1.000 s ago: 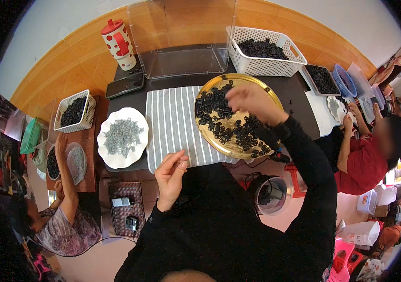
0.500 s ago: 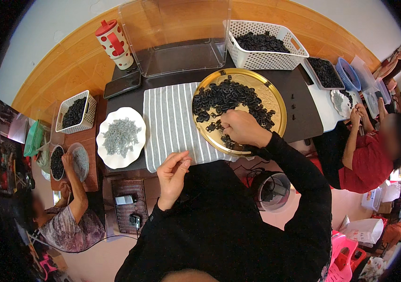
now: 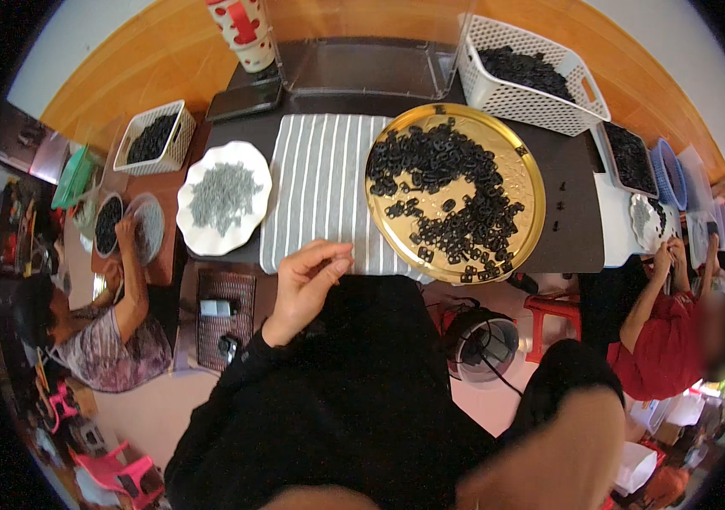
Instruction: The person picks up a black plastic toggle and a metal spring, inserts the spring into the toggle, and places the assembled piece onto a striped cloth. This process is repeated for several toggles and springs, occasionally moving items on a gold tray to reach more pieces.
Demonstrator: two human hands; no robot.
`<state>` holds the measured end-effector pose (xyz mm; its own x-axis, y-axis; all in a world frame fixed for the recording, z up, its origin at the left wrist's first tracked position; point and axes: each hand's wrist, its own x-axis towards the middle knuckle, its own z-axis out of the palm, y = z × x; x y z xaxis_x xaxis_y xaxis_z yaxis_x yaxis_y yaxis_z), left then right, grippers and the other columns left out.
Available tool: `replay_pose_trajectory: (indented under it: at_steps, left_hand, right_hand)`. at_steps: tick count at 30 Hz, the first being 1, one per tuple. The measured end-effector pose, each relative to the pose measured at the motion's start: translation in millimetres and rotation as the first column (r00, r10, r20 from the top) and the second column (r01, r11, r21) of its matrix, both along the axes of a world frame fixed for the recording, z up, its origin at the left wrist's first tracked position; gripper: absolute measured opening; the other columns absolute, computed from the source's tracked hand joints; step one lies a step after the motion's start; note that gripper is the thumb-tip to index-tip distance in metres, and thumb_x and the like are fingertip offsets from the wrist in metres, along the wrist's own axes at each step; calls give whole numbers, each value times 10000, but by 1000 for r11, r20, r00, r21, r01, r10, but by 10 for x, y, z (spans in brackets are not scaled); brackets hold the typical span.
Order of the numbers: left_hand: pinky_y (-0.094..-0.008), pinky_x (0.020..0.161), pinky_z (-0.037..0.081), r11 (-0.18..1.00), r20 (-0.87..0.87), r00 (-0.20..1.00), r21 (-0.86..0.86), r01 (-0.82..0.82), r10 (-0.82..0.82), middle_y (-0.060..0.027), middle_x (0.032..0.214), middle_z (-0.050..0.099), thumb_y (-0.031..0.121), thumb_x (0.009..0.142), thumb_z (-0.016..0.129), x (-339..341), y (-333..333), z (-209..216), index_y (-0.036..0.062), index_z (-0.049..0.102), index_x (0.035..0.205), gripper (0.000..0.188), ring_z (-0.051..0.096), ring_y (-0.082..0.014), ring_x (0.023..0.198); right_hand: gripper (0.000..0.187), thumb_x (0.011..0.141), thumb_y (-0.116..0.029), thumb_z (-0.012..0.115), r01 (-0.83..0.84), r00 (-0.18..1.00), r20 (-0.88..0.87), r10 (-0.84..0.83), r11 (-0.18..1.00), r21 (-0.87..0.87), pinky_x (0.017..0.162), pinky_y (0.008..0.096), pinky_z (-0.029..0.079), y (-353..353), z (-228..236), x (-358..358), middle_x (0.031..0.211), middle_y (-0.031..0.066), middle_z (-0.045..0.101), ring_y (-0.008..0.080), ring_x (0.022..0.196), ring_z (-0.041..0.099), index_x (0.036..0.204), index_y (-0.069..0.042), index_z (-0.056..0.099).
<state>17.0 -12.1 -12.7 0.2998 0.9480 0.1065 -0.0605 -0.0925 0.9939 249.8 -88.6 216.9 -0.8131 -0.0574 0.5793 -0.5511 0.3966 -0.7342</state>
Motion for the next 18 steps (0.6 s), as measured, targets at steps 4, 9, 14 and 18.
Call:
replay_pose_trajectory:
  at_steps: [4,9,14,18]
  left_hand:
    - [-209,659,434,1000,-34,999,29,12,-11,-48,854,593,-10,889,616,68,-22,132,-22,665,1076,194,546,-89,754]
    - [-225,731,449,996,-63,996,51,71,-68,-53,885,605,-34,887,614,121,-48,117,-23,656,1098,216,561,-105,809]
    - [-228,727,454,992,-125,987,54,112,-104,-53,878,604,-33,887,613,180,15,178,-20,656,1100,217,563,-107,804]
    - [-227,704,454,990,-133,987,91,104,-91,-70,878,604,-27,878,625,240,45,257,-18,656,1097,221,572,-113,783]
  right_hand:
    - [178,843,-235,600,-149,989,-7,150,971,-186,402,296,383,-83,38,85,635,59,533,186,525,570,761,-83,558]
    - [175,832,-232,605,-147,989,-21,146,977,-157,401,292,377,36,12,285,631,56,531,181,523,562,753,-81,561]
    - [173,820,-228,610,-148,989,-41,144,981,-128,399,287,370,-151,-43,310,628,53,529,176,521,554,745,-79,564]
    - [172,812,-225,615,-142,989,-48,138,985,-102,397,284,365,-277,-63,519,625,50,527,171,520,547,738,-78,567]
